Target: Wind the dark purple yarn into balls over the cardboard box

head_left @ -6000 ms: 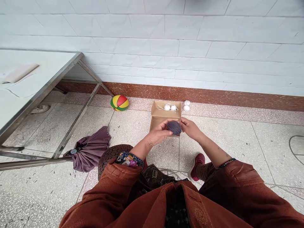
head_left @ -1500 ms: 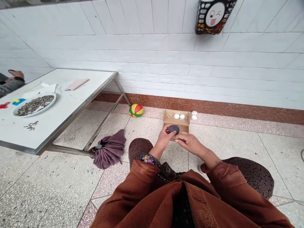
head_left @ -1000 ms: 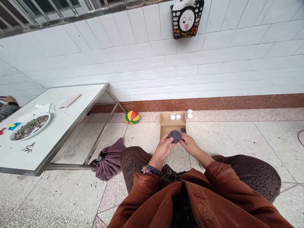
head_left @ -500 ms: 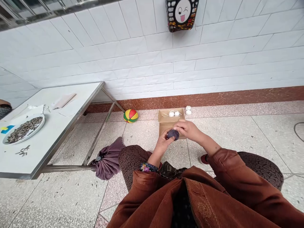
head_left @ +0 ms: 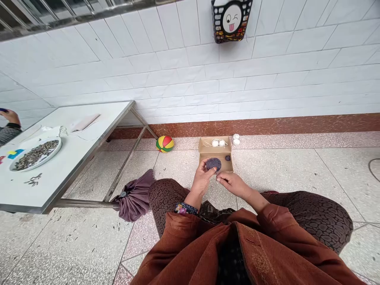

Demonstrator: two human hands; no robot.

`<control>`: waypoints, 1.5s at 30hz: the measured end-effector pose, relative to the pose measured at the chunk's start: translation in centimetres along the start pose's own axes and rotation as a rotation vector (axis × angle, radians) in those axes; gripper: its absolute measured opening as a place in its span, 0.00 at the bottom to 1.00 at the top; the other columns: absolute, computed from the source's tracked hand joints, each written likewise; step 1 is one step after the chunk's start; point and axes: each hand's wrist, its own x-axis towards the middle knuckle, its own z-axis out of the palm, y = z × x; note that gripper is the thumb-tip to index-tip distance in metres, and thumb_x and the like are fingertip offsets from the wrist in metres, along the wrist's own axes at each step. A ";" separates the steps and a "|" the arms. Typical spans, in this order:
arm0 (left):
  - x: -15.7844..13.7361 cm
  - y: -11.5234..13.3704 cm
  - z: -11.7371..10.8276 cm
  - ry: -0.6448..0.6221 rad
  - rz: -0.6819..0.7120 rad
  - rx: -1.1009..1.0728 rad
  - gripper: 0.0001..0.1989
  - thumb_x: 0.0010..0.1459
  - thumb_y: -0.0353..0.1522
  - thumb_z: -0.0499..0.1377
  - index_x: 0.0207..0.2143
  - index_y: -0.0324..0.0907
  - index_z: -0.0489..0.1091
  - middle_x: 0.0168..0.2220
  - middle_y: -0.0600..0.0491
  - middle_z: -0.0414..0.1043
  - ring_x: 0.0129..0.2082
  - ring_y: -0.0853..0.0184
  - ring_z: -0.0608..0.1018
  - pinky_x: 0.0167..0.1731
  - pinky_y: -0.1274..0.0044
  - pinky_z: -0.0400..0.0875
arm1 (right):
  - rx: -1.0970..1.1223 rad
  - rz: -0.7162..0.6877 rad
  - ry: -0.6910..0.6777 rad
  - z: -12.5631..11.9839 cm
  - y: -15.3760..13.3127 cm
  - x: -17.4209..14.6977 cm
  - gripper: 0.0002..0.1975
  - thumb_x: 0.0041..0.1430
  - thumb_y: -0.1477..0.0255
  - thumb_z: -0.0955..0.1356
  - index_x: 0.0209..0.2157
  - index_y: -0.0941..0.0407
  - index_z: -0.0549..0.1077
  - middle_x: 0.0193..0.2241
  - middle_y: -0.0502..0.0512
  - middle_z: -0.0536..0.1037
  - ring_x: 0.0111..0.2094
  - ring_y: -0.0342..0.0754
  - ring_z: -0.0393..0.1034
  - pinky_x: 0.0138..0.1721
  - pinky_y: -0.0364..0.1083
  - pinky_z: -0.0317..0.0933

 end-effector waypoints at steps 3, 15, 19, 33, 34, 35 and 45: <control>0.0 -0.3 -0.5 0.026 0.060 0.146 0.32 0.46 0.31 0.70 0.54 0.45 0.67 0.47 0.51 0.71 0.43 0.67 0.75 0.47 0.72 0.68 | -0.041 -0.109 -0.013 -2.1 -2.6 0.3 0.12 0.71 0.65 0.63 0.37 0.54 0.75 0.31 0.53 0.75 0.33 0.47 0.70 0.37 0.45 0.63; -1.5 1.0 0.0 -0.259 -0.006 -0.003 0.35 0.49 0.33 0.70 0.59 0.48 0.64 0.47 0.51 0.72 0.47 0.65 0.74 0.51 0.71 0.66 | 0.030 0.092 0.081 -3.7 1.8 5.3 0.09 0.65 0.70 0.66 0.32 0.56 0.77 0.29 0.52 0.78 0.33 0.48 0.71 0.37 0.46 0.64; -0.9 0.9 -0.6 -0.064 0.028 -0.004 0.35 0.47 0.33 0.69 0.58 0.46 0.63 0.44 0.52 0.72 0.45 0.66 0.74 0.51 0.72 0.66 | 0.006 0.145 0.069 -0.1 1.8 2.0 0.10 0.66 0.68 0.65 0.31 0.55 0.75 0.28 0.51 0.77 0.32 0.48 0.72 0.36 0.46 0.64; -2.0 0.6 0.4 -0.329 -0.007 0.044 0.36 0.47 0.33 0.71 0.58 0.47 0.64 0.49 0.49 0.72 0.49 0.62 0.74 0.52 0.69 0.66 | -0.042 -0.077 0.103 -6.9 -1.6 5.4 0.13 0.66 0.62 0.68 0.32 0.54 0.78 0.29 0.52 0.76 0.33 0.46 0.70 0.38 0.46 0.63; -2.2 0.8 0.5 -0.340 -0.012 0.025 0.36 0.47 0.33 0.71 0.58 0.47 0.64 0.50 0.49 0.72 0.50 0.62 0.74 0.53 0.69 0.65 | -0.010 -0.043 0.105 -6.4 -0.9 5.3 0.13 0.66 0.62 0.68 0.31 0.55 0.78 0.29 0.52 0.76 0.33 0.46 0.70 0.38 0.45 0.63; -2.3 0.8 0.6 -0.329 -0.014 0.009 0.36 0.47 0.33 0.71 0.58 0.47 0.65 0.50 0.50 0.72 0.50 0.62 0.74 0.53 0.69 0.65 | 0.018 0.000 0.108 -5.7 -0.2 5.0 0.12 0.66 0.63 0.68 0.32 0.55 0.78 0.30 0.52 0.77 0.33 0.46 0.70 0.37 0.45 0.63; -1.0 -0.4 -0.4 0.098 -0.023 0.019 0.32 0.48 0.36 0.68 0.56 0.47 0.62 0.47 0.50 0.69 0.44 0.64 0.74 0.42 0.72 0.71 | -0.035 -0.058 -0.054 0.0 -1.6 -1.8 0.16 0.71 0.62 0.62 0.35 0.54 0.76 0.30 0.53 0.76 0.33 0.47 0.71 0.37 0.45 0.64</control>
